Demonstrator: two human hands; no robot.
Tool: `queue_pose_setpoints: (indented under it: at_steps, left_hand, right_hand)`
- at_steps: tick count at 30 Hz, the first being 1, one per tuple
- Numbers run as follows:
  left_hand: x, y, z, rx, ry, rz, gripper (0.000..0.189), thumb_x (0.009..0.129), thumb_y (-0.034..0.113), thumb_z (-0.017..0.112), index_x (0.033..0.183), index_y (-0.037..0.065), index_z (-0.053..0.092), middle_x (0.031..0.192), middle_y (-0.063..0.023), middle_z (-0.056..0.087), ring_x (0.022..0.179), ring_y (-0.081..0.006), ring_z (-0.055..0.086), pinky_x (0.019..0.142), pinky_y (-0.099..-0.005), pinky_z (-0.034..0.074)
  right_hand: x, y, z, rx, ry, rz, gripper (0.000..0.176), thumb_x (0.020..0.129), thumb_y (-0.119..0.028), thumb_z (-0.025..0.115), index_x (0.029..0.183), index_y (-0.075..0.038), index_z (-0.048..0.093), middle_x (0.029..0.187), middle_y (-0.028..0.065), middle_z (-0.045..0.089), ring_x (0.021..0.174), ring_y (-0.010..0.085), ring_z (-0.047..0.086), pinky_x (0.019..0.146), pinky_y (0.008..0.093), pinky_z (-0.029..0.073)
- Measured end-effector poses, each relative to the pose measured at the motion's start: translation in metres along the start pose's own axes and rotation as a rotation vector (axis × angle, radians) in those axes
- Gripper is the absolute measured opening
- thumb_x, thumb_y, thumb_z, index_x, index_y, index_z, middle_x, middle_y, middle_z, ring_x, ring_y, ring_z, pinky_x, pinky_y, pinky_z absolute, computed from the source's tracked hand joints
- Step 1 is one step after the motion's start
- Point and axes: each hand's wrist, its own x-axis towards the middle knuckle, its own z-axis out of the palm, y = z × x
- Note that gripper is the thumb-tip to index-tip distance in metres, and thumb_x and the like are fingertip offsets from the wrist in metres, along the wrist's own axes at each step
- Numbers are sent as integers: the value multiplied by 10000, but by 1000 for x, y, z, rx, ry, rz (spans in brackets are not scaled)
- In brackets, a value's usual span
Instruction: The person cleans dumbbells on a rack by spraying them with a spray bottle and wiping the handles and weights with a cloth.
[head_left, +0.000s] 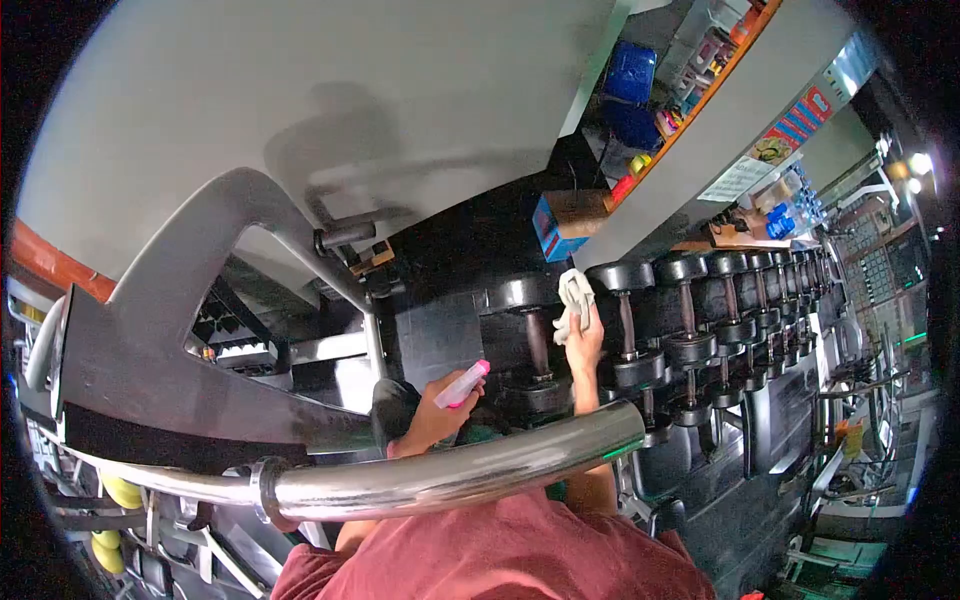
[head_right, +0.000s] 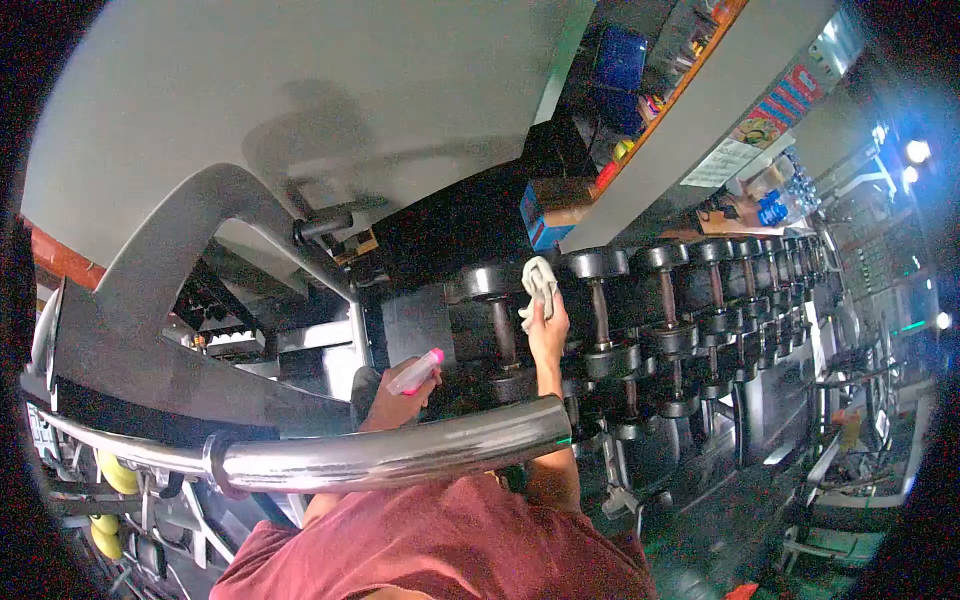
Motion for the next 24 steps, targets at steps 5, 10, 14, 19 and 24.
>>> queue_pose_setpoints:
  at_steps: [5, 10, 14, 19, 24]
  left_hand:
    - [5, 10, 15, 313, -14, 125, 174, 824, 134, 620, 985, 70, 603, 768, -136, 628, 678, -294, 625, 605, -322, 488]
    - [21, 9, 26, 358, -36, 274, 203, 791, 139, 633, 981, 76, 599, 755, -153, 625, 706, -345, 619, 622, -382, 495]
    - [23, -4, 30, 395, -70, 176, 203, 783, 177, 635, 969, 99, 608, 780, -153, 634, 748, -361, 616, 637, -417, 497]
    - [24, -10, 34, 439, -104, 102, 189, 786, 168, 642, 960, 95, 624, 800, -134, 648, 739, -299, 635, 662, -369, 500]
    - [27, -18, 42, 462, -87, 102, 180, 769, 208, 617, 924, 118, 605, 789, -152, 635, 749, -384, 609, 663, -460, 498]
  right_hand:
    - [-41, -9, -43, 238, -26, -25, 346, 923, -93, 506, 1244, 29, 466, 1184, 102, 561, 1071, 147, 513, 928, 270, 377]
    - [-77, 2, -71, 235, 221, -22, 390, 919, -105, 485, 1267, 59, 422, 1225, 110, 519, 1099, 174, 493, 954, 277, 352]
    - [-108, 54, -101, 438, 498, 368, 493, 914, -159, 544, 1341, 12, 368, 1329, 102, 449, 1156, 185, 457, 982, 317, 345]
    - [-112, 21, -146, 504, 424, 296, 501, 912, -126, 548, 1367, -45, 356, 1366, 78, 414, 1197, 198, 430, 1008, 371, 335]
    - [-99, 4, -155, 507, 384, 218, 504, 922, -115, 527, 1379, -50, 326, 1356, 78, 416, 1177, 208, 447, 976, 369, 366]
